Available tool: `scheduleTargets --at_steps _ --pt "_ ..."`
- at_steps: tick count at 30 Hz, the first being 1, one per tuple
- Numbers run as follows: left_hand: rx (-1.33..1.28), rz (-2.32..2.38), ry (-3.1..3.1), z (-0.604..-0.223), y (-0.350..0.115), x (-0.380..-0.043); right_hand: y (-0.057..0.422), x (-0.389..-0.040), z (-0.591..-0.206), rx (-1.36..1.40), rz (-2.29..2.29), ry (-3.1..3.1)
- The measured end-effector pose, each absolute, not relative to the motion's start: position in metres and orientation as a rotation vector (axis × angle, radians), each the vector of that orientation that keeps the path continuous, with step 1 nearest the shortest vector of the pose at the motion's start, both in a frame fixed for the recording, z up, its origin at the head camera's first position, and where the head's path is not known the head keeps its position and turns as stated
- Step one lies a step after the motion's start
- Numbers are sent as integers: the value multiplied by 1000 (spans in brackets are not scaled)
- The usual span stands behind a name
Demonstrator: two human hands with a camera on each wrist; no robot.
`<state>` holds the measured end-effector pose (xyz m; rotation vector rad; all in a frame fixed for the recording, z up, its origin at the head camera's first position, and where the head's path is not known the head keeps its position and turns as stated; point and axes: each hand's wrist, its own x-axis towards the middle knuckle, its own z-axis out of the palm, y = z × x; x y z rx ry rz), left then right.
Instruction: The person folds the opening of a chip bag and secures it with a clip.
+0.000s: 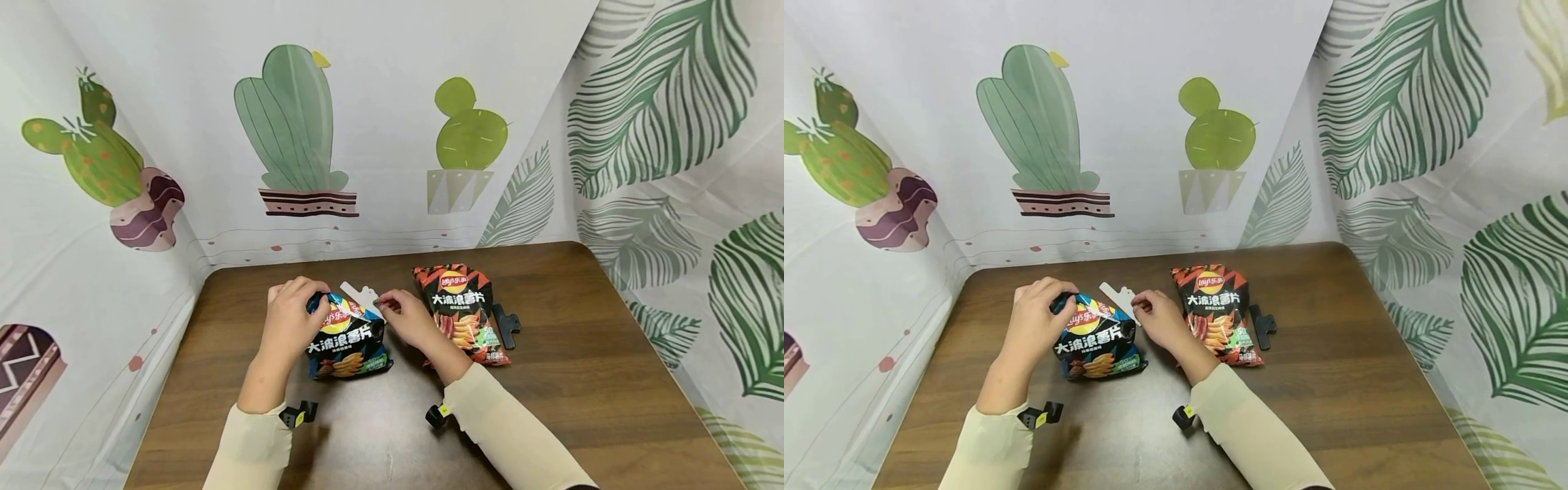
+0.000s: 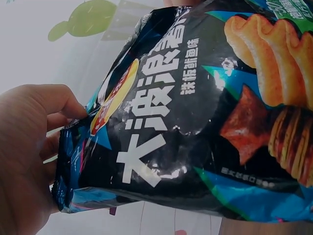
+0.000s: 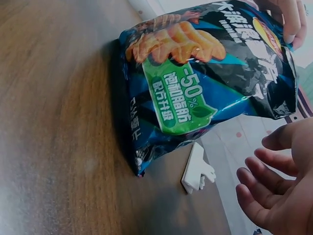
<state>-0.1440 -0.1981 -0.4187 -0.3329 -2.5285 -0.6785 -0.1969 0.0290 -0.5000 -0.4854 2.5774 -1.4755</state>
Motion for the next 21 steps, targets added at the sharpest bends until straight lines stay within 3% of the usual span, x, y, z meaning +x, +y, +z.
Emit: scheduleTargets --at_steps 21 --pt "-325 -668 -2506 -422 -202 -142 15 -213 -507 -466 -1232 2592"
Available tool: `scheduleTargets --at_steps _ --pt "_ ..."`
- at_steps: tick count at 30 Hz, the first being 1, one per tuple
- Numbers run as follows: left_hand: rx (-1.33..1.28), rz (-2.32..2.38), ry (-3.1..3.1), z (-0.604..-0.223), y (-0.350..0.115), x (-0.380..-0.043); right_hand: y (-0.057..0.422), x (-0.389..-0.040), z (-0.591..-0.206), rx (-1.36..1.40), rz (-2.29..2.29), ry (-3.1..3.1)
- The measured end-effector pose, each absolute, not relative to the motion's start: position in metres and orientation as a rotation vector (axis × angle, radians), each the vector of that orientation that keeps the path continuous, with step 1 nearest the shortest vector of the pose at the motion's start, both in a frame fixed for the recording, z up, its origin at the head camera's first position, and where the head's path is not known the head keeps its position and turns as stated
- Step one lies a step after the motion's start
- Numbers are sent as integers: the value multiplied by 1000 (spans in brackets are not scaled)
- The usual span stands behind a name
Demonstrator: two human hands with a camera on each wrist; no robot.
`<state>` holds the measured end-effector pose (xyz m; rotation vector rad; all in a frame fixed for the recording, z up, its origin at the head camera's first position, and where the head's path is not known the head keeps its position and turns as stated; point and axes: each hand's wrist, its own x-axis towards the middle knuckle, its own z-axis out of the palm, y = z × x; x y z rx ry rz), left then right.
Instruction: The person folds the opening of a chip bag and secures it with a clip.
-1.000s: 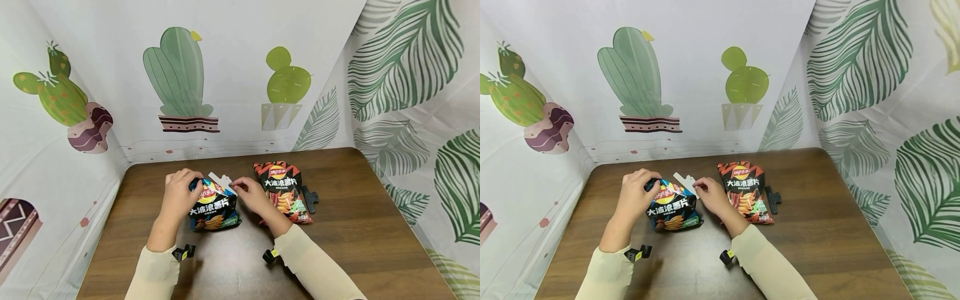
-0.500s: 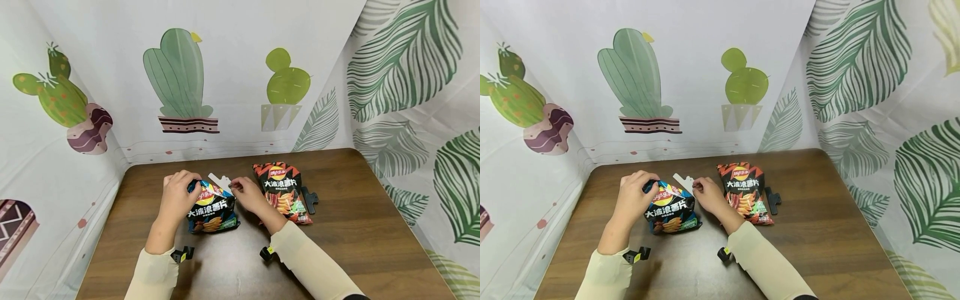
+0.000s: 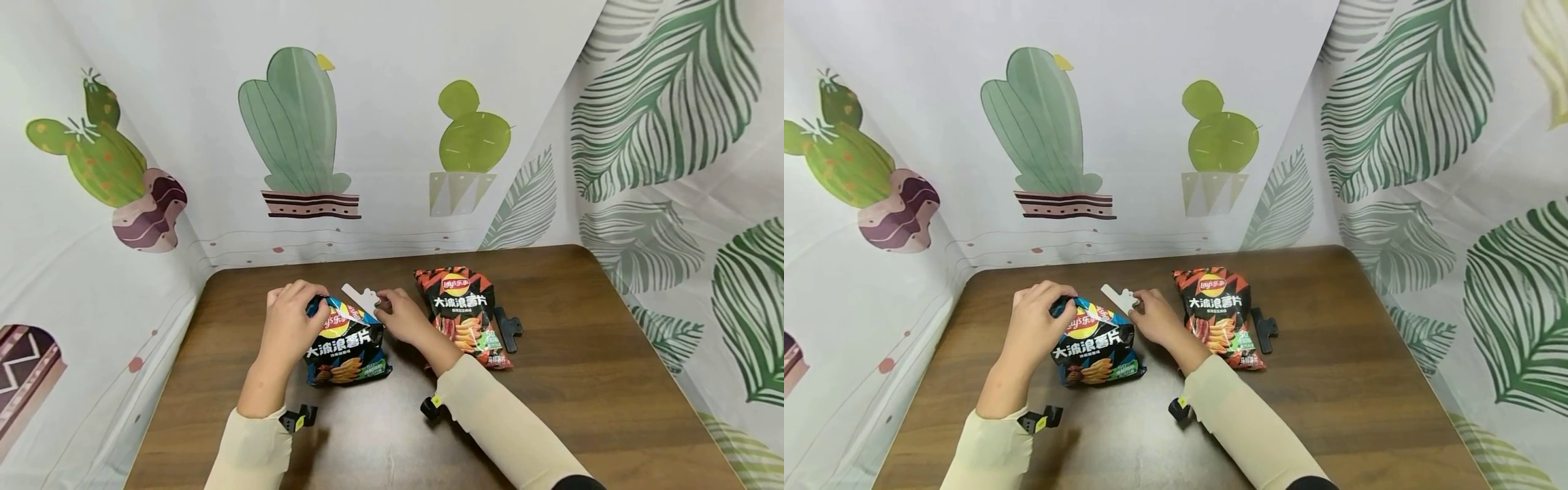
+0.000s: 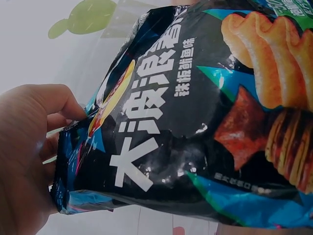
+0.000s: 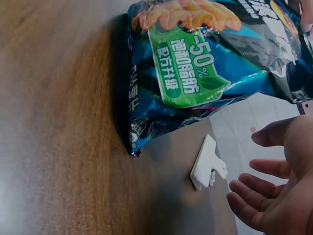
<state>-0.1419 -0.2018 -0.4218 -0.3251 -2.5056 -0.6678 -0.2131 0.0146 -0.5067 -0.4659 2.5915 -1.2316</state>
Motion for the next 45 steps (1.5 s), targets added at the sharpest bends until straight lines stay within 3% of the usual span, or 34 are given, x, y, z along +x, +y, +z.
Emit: scheduleTargets --at_steps 45 --pt "-294 -669 -2525 -424 -204 -142 -15 -251 -535 -116 -1240 2609"
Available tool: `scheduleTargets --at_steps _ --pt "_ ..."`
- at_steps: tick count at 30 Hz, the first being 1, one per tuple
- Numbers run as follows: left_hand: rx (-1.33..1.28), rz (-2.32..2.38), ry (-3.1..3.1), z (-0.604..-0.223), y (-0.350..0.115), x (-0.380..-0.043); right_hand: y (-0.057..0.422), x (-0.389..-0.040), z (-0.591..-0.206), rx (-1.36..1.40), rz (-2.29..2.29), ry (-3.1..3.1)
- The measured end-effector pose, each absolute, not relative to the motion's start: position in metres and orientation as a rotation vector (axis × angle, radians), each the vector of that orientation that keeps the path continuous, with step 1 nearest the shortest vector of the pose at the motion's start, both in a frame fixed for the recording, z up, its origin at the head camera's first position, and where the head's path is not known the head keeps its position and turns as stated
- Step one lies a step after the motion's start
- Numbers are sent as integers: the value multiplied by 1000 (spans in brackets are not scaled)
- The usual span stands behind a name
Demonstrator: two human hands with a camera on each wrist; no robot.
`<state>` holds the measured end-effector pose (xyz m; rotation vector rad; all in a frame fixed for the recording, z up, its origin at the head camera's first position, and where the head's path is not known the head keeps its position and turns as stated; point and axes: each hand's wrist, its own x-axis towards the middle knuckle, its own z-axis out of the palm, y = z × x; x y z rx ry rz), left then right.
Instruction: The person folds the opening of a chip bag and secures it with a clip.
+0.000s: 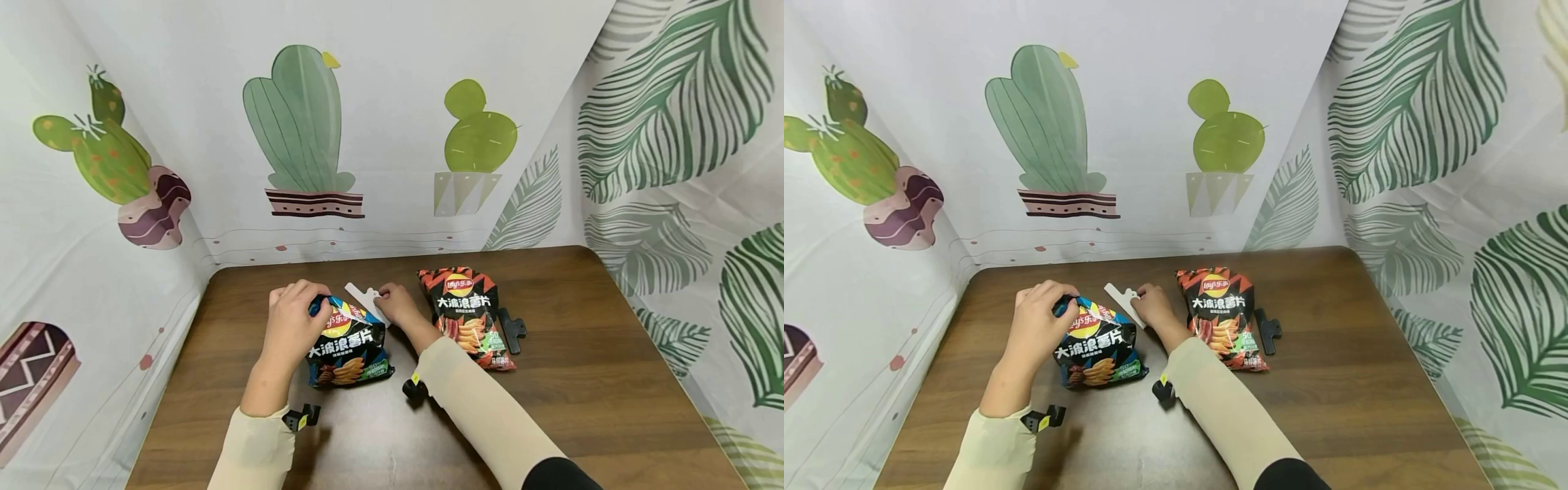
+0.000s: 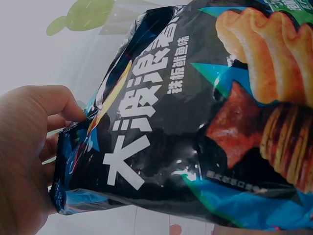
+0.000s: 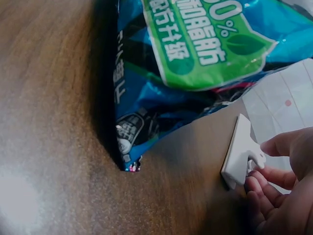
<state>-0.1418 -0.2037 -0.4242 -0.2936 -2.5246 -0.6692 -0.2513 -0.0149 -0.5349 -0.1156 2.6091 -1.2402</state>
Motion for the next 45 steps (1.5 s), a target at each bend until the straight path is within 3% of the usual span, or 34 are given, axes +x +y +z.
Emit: scheduleTargets --at_steps 45 --pt "-290 -671 -2526 -421 -203 -140 -2 -247 -528 -92 -1210 2589"
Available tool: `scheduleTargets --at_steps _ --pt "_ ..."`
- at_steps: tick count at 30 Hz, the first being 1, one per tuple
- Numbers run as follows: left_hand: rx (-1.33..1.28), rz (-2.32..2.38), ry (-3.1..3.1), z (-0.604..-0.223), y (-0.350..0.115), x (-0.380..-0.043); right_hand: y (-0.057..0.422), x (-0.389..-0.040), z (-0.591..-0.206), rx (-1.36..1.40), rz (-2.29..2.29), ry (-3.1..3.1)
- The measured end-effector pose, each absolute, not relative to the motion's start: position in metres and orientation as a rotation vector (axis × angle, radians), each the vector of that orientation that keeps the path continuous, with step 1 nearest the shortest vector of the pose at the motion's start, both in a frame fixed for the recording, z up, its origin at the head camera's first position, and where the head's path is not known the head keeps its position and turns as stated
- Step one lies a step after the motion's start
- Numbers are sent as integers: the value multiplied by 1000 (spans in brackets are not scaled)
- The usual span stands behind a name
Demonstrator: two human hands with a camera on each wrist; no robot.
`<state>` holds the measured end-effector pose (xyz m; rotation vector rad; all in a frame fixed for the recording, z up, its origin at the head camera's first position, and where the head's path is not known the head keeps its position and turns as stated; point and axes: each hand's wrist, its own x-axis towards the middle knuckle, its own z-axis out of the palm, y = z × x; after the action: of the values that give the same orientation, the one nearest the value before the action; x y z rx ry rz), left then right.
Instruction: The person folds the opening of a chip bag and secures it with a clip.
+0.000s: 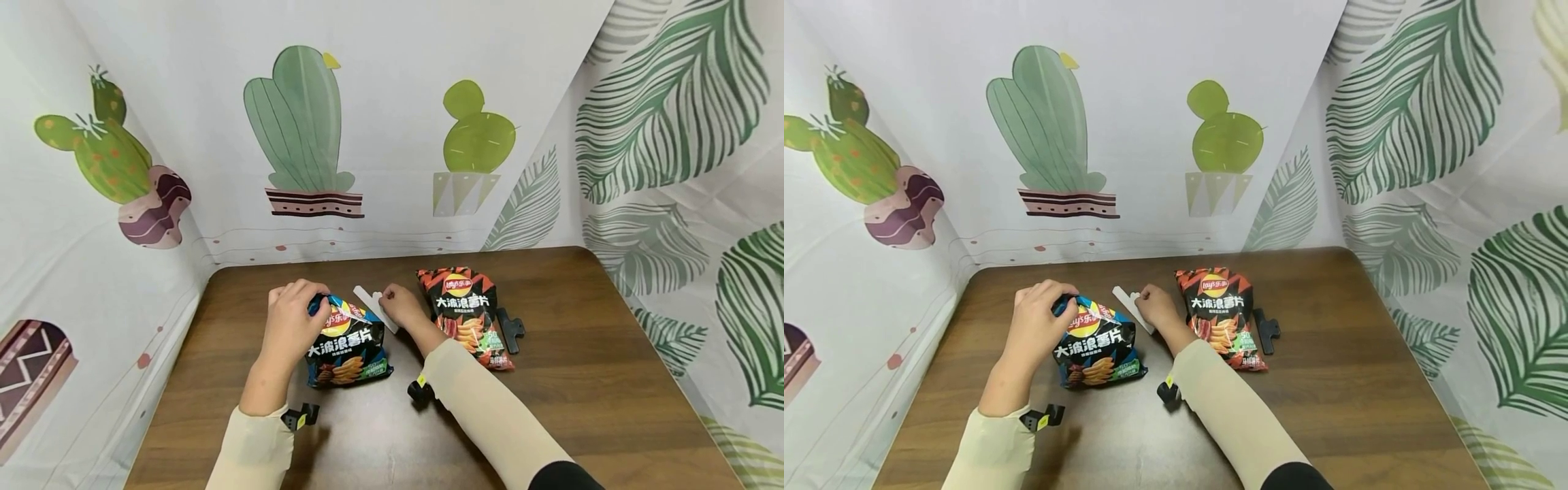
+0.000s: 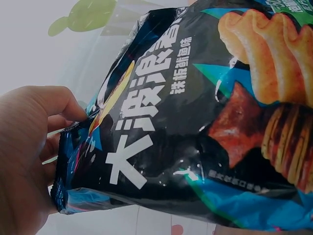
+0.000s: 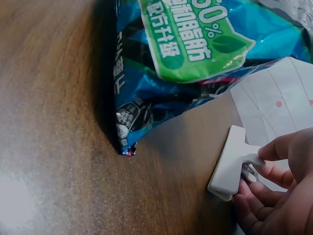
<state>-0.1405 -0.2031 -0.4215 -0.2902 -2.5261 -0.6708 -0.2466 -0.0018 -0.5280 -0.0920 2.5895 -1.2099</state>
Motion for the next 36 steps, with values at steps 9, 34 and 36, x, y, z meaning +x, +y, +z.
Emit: scheduleTargets --at_steps 9,34,36 --pt "-285 -665 -2536 -421 -202 -140 1 -245 -527 -88 -1269 2542" --pt "-293 -667 -2532 -421 -200 -142 8 -232 -507 -90 -1399 2463" --pt "-296 -668 -2531 -421 -200 -142 10 -229 -505 -91 -1429 2456"
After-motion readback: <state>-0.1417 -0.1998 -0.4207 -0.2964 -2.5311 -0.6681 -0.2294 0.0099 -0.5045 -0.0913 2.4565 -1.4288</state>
